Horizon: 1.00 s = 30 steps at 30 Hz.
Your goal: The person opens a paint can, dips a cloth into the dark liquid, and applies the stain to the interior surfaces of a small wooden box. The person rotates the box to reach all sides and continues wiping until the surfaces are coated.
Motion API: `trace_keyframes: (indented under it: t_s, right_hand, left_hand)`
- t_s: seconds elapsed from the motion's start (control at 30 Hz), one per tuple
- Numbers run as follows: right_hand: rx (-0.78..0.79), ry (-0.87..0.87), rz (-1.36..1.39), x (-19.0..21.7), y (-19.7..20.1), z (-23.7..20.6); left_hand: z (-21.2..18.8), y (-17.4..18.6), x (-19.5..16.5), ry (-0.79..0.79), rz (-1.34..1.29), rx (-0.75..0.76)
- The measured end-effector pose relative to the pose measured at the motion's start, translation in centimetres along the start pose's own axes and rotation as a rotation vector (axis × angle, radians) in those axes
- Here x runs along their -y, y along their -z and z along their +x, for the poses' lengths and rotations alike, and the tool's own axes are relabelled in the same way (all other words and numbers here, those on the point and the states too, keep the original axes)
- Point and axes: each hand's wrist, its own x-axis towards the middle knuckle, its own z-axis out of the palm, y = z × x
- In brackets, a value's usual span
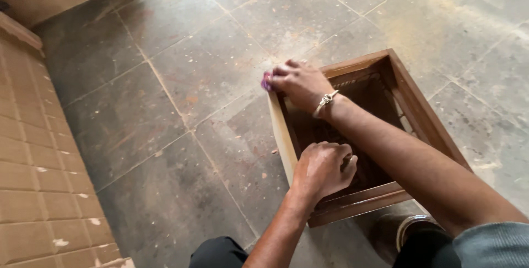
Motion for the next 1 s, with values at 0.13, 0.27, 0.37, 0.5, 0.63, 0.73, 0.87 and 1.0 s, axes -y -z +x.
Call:
trace_keyframes:
  t_s: [0.13, 0.27, 0.37, 0.5, 0.63, 0.73, 0.87, 1.0]
  right_hand:
    - [0.176, -0.043, -0.057, 0.8, -0.3, 0.6]
    - [0.090, -0.128, 0.130, 0.1, -0.3, 1.4]
    - [-0.002, 0.023, 0.199, 0.3, -0.2, 1.2]
    - [0.149, 0.126, 0.003, 3.8, 0.9, -2.5]
    - [-0.005, 0.236, 0.102, 7.9, 3.0, -9.0]
    - [-0.063, 0.235, 0.052, 7.5, 3.4, -10.3]
    - [-0.063, 0.091, -0.127, 4.9, 1.1, -4.2]
    - [-0.180, 0.056, 0.016, 6.8, 0.3, -2.3]
  left_hand:
    - [-0.3, -0.1, 0.1, -0.005, -0.006, -0.010]
    - [-0.3, -0.5, 0.4, -0.012, 0.043, 0.020]
    - [-0.5, -0.2, -0.1, -0.069, 0.072, -0.025]
    - [-3.0, 1.7, -2.0, -0.131, -0.084, 0.001]
    - [-8.8, 4.9, -3.2, -0.114, -0.237, -0.253]
    - [-9.4, 5.7, -1.5, 0.033, -0.318, -0.593]
    - [-8.4, 4.2, 0.8, 0.403, -0.736, -0.836]
    - [-8.9, 2.5, 2.6, 0.652, -0.911, -0.891]
